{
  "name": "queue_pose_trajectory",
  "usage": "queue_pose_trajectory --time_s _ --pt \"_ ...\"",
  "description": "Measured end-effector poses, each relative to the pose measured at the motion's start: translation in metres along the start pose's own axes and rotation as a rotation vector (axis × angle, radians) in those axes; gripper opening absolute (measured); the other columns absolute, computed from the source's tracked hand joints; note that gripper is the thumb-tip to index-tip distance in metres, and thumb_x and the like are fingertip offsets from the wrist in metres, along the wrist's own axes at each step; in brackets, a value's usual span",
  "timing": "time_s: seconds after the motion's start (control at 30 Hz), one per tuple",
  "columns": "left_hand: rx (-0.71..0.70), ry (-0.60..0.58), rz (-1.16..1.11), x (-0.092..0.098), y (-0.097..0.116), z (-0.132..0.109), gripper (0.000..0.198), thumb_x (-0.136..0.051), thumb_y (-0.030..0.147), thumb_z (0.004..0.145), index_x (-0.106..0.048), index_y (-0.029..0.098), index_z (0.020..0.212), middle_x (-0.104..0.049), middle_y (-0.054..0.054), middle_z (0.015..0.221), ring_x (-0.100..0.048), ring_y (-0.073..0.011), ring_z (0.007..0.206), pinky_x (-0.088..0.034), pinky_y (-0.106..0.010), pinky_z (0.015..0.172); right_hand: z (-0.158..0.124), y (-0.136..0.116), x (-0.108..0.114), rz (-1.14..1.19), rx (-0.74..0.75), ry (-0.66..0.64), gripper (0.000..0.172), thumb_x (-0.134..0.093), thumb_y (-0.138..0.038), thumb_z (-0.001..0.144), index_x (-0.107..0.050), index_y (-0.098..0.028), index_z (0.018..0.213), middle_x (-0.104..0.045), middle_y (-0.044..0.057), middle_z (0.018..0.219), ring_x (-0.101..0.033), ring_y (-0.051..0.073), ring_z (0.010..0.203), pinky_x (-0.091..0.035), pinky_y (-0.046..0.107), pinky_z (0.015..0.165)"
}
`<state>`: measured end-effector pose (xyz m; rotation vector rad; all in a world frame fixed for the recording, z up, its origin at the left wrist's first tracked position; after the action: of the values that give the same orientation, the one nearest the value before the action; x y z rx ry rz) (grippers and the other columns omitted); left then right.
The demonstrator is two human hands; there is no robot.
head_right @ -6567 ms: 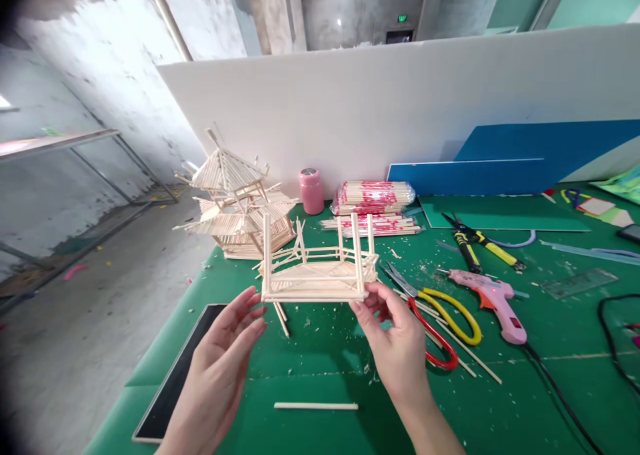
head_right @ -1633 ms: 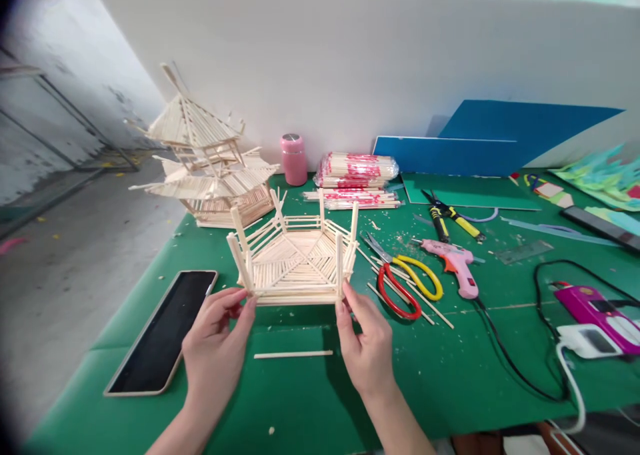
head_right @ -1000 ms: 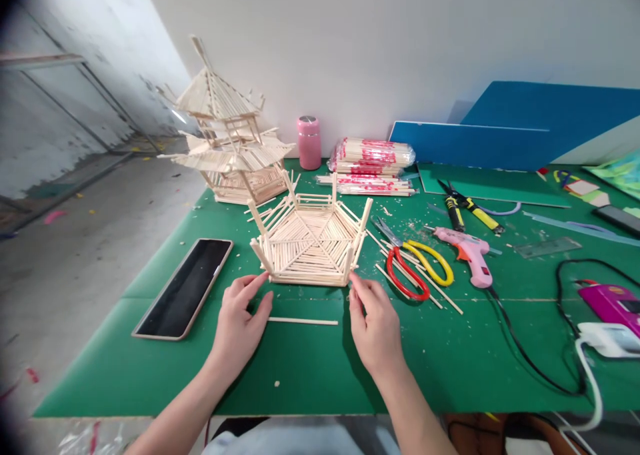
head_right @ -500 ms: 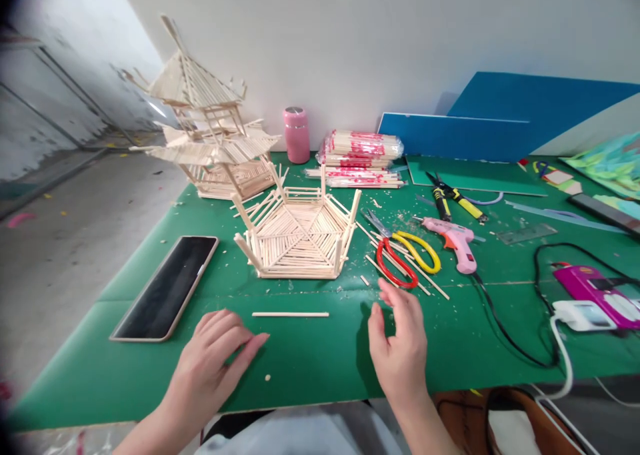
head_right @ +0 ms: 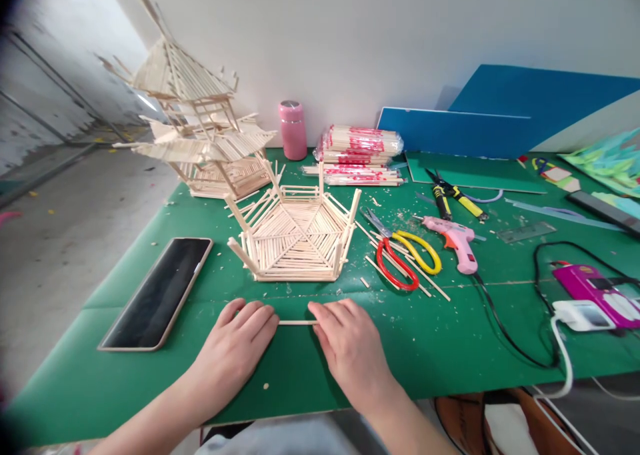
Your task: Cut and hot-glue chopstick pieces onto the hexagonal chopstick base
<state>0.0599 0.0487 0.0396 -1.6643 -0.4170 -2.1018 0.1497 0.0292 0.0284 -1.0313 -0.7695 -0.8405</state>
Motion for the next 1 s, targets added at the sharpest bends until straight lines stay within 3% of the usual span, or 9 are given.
queue_pose_trajectory --time_s 0.13,0.3,0.37,0.4,0.47,0.6,0.8,0.9,1.0 --pt "0.040 0.058 -0.118 0.006 -0.005 0.001 0.028 -0.034 0.008 0.086 -0.061 0.015 0.089 -0.063 -0.007 0.084 -0.057 -0.0207 0.078 -0.038 -0.038 0.078 0.004 0.000 0.003 0.022 0.041 -0.033 0.021 -0.047 -0.018 0.087 -0.063 -0.021 0.100 -0.065 0.004 0.082 -0.056 0.017 0.075 -0.046 0.030 0.066" --pt "0.542 0.467 -0.342 0.036 -0.047 -0.021 0.015 -0.057 0.020 0.078 -0.062 0.019 0.092 -0.061 -0.009 0.093 -0.057 -0.0223 0.084 -0.043 -0.036 0.076 0.012 0.023 0.026 0.023 -0.019 0.090 0.020 -0.049 -0.020 0.087 -0.065 -0.021 0.097 -0.065 0.005 0.080 -0.056 0.017 0.074 -0.045 0.029 0.064" --pt "0.745 0.455 -0.734 0.015 -0.056 -0.027 0.008 -0.060 0.024 0.075 -0.064 0.018 0.079 -0.061 -0.006 0.079 -0.057 -0.0170 0.067 -0.045 -0.028 0.060 0.014 0.029 0.032 0.038 -0.036 0.129 0.020 -0.049 -0.020 0.086 -0.065 -0.021 0.099 -0.065 0.005 0.081 -0.057 0.017 0.074 -0.046 0.029 0.065" --pt "0.813 0.345 -1.004 -0.007 -0.051 -0.023 0.011 -0.060 0.027 0.075 -0.064 0.018 0.073 -0.060 -0.004 0.069 -0.055 -0.0147 0.059 -0.043 -0.026 0.053 0.015 0.030 0.032 0.049 -0.038 0.133 0.020 -0.049 -0.020 0.086 -0.065 -0.021 0.099 -0.065 0.005 0.082 -0.057 0.017 0.075 -0.046 0.029 0.065" --pt "1.021 0.227 -1.490 -0.044 -0.036 -0.021 0.021 -0.061 0.033 0.075 -0.065 0.015 0.085 -0.059 -0.002 0.061 -0.049 -0.0103 0.049 -0.039 -0.022 0.046 0.018 0.028 0.030 0.073 -0.031 0.116 0.020 -0.049 -0.020 0.087 -0.065 -0.021 0.099 -0.065 0.005 0.082 -0.057 0.017 0.075 -0.047 0.029 0.064" --pt "1.147 0.299 -2.055 -0.065 -0.017 -0.002 0.025 -0.067 0.030 0.071 -0.065 0.012 0.089 -0.060 -0.002 0.064 -0.049 -0.0068 0.050 -0.039 -0.020 0.050 0.026 0.019 0.021 0.104 -0.009 0.069 0.021 -0.049 -0.019 0.086 -0.065 -0.022 0.099 -0.065 0.004 0.081 -0.056 0.017 0.074 -0.047 0.030 0.064" --pt "1.232 0.483 -2.137 -0.070 -0.031 0.000 0.020 -0.073 0.026 0.064 -0.067 0.010 0.074 -0.065 -0.004 0.065 -0.055 -0.0077 0.053 -0.042 -0.021 0.056 0.025 0.021 0.036 0.135 -0.046 0.221 0.027 -0.054 -0.018 0.082 -0.059 -0.022 0.108 -0.061 0.006 0.097 -0.056 0.019 0.087 -0.048 0.034 0.076" --pt "1.248 0.501 -2.115 -0.071 -0.037 0.000 0.020 -0.072 0.025 0.065 -0.067 0.009 0.076 -0.066 -0.004 0.065 -0.057 -0.0084 0.053 -0.043 -0.022 0.058 0.011 0.042 0.054 0.217 -0.190 0.432 0.025 -0.055 -0.017 0.080 -0.057 -0.020 0.105 -0.058 0.007 0.095 -0.057 0.017 0.080 -0.049 0.032 0.071" --pt "1.244 0.499 -2.101 -0.071 -0.041 0.004 0.019 -0.071 0.024 0.067 -0.067 0.008 0.076 -0.066 -0.005 0.065 -0.058 -0.0089 0.053 -0.043 -0.022 0.059 0.000 0.071 0.050 0.372 -0.392 0.516 0.016 -0.054 -0.021 0.081 -0.055 -0.020 0.098 -0.060 0.006 0.089 -0.057 0.016 0.076 -0.049 0.030 0.066"
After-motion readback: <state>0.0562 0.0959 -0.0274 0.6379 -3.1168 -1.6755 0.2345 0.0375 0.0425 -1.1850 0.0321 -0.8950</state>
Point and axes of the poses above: each hand's wrist, its own z-axis towards the middle knuckle, its own x-axis out of the back of the hand, y = z × x, the point moved 10 cm from there along z, towards the middle knuckle
